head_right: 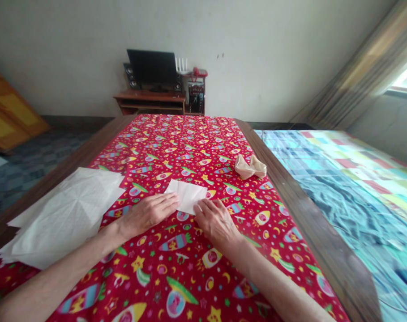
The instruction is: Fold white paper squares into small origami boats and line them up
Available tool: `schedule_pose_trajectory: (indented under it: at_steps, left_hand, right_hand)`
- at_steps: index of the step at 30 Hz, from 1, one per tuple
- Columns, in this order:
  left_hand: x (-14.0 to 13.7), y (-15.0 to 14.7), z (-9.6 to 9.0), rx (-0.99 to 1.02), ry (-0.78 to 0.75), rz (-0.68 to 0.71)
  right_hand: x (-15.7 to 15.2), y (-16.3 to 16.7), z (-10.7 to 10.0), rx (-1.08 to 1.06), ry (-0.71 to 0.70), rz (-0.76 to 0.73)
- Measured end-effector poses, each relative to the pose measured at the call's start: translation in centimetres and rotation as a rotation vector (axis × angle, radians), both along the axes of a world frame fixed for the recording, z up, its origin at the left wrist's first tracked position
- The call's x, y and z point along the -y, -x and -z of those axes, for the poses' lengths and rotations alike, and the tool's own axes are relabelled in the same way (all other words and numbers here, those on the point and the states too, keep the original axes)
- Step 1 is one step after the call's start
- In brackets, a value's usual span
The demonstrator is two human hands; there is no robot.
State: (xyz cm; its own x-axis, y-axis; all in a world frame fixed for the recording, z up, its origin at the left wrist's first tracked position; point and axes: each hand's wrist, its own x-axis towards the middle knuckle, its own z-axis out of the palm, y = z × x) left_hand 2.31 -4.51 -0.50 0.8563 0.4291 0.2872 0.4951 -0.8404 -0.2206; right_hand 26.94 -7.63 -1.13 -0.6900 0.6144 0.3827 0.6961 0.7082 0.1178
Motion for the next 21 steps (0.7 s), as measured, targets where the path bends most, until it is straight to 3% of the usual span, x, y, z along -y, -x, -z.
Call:
schedule_pose_trajectory:
  at_steps: [9, 14, 21]
  left_hand:
    - [0.4, -0.1, -0.4, 0.114, 0.016, -0.132]
    - [3.0, -0.2, 0.4, 0.29, 0.164, -0.162]
    - [5.5, 1.0, 1.6, 0.277, 0.256, -0.211]
  right_hand:
    - [-0.2, 1.8, -0.6, 0.013, -0.129, -0.05]
    - [1.4, 3.1, -1.1, -0.001, -0.047, -0.136]
    - [1.6, 2.4, -0.6, -0.11, 0.096, -0.18]
